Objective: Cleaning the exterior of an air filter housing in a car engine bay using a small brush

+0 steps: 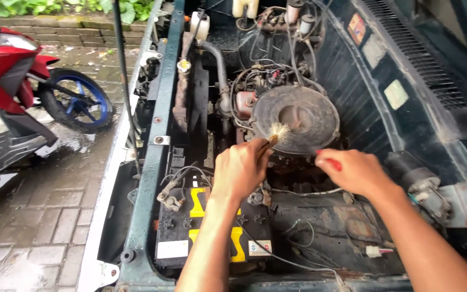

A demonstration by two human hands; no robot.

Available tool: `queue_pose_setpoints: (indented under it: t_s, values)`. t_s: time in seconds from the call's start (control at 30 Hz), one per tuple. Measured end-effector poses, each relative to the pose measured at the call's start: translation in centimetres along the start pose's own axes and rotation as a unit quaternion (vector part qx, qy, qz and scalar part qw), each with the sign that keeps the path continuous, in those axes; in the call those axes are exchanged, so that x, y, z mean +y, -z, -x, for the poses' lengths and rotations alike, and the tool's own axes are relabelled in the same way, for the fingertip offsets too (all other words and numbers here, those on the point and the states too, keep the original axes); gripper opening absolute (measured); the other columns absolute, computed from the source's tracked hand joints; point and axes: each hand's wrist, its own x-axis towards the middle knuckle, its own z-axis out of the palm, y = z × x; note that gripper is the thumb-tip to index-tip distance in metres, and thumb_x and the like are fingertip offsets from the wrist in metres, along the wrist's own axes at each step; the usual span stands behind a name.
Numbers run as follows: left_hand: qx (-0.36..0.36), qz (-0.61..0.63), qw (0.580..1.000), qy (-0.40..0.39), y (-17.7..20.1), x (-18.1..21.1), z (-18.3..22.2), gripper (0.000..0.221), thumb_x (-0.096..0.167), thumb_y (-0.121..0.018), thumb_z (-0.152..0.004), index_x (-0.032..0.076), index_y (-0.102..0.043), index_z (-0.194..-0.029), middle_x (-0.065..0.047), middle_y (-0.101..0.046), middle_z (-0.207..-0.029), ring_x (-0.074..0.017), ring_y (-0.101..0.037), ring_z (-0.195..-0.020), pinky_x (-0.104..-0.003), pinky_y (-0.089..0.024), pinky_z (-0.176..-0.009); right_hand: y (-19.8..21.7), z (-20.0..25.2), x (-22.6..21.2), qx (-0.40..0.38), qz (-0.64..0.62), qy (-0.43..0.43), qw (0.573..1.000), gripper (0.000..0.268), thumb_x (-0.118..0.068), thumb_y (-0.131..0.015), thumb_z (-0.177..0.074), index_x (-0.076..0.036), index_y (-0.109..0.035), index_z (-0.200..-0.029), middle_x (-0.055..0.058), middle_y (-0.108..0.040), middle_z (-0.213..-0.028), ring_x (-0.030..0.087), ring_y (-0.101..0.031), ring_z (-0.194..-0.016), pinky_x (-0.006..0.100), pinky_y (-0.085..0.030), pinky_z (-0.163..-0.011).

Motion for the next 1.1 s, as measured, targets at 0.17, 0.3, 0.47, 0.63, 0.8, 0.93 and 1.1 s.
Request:
queue_pose_setpoints:
  t_s: [0.17,0.3,0.47,0.63,0.8,0.93,1.1]
  values:
    - [-0.011,-0.050,0.999,-0.005,-0.8,-0.3,-0.3,0.018,0.031,-0.064,-0.098,0.016,-0.071,-0.104,-0.014,-0.076,-0.081,-0.0419,-0.072,-0.071,-0.055,-0.056,-0.061,1.6,-0.4,-0.1,-0.036,0.019,-0.075,0.996,0.024,-0.038,-0.043,-0.102,-0.030,-0.065,-0.108,0.002,-0.071,-0.086,0.029,-0.069,-0.085,0.042,-0.048,-0.075]
    - [-0.047,-0.040,0.998,0.019,-1.2,0.0,-0.3,0.021,0.030,-0.067,-0.091,0.025,-0.076,-0.109,-0.005,-0.078,-0.094,-0.0384,-0.077,-0.084,-0.052,-0.062,-0.080,-1.7,-0.2,-1.7,-0.001,-0.086,0.087,0.993,0.022,-0.037,-0.059,-0.093,-0.031,-0.074,-0.107,0.014,-0.076,-0.105,0.038,-0.071,-0.105,0.048,-0.058,-0.089]
    - [-0.028,-0.077,0.996,0.032,-1.7,-1.9,-0.6,0.023,0.030,-0.063,-0.093,0.032,-0.071,-0.115,-0.002,-0.073,-0.103,-0.0371,-0.076,-0.085,-0.050,-0.062,-0.082,-0.6,1.2,-5.8,-0.025,-0.155,0.168,0.973,0.026,-0.038,-0.055,-0.097,-0.025,-0.071,-0.113,0.013,-0.074,-0.114,0.040,-0.068,-0.109,0.051,-0.057,-0.092]
    - [-0.066,-0.103,0.991,0.057,-3.3,-3.5,-0.4,0.029,0.026,-0.054,-0.098,0.029,-0.065,-0.125,-0.004,-0.067,-0.110,-0.0397,-0.074,-0.086,-0.052,-0.062,-0.082,-0.3,1.0,-4.7,-0.095,-0.092,0.116,0.984,0.028,-0.042,-0.048,-0.098,-0.028,-0.069,-0.110,0.006,-0.074,-0.111,0.036,-0.068,-0.109,0.048,-0.054,-0.094]
    - [-0.100,-0.111,0.984,0.098,-5.0,-4.7,-0.8,0.042,0.025,-0.051,-0.103,0.014,-0.049,-0.144,-0.014,-0.062,-0.121,-0.0448,-0.073,-0.092,-0.056,-0.060,-0.086,0.1,-0.2,-1.6,-0.047,-0.005,0.022,0.999,0.033,-0.051,-0.043,-0.098,-0.029,-0.068,-0.096,0.004,-0.074,-0.098,0.033,-0.071,-0.101,0.045,-0.055,-0.092]
    - [-0.085,-0.166,0.976,0.114,-9.4,-8.4,-1.1,0.030,0.023,-0.053,-0.100,0.008,-0.061,-0.125,-0.013,-0.066,-0.113,-0.0429,-0.075,-0.087,-0.054,-0.062,-0.078,1.5,0.0,-1.0,0.008,0.048,-0.059,0.997,0.040,-0.046,-0.036,-0.097,-0.026,-0.071,-0.096,0.010,-0.078,-0.094,0.037,-0.074,-0.098,0.049,-0.055,-0.089]
    - [-0.101,-0.229,0.961,0.114,-13.7,-10.9,-1.1,0.031,0.015,-0.047,-0.094,0.008,-0.077,-0.096,-0.011,-0.074,-0.096,-0.0352,-0.078,-0.079,-0.048,-0.062,-0.067,-1.5,-1.1,-1.2,0.049,-0.018,-0.027,0.998,0.032,-0.041,-0.041,-0.095,-0.023,-0.067,-0.098,0.012,-0.075,-0.093,0.039,-0.073,-0.097,0.051,-0.056,-0.087]
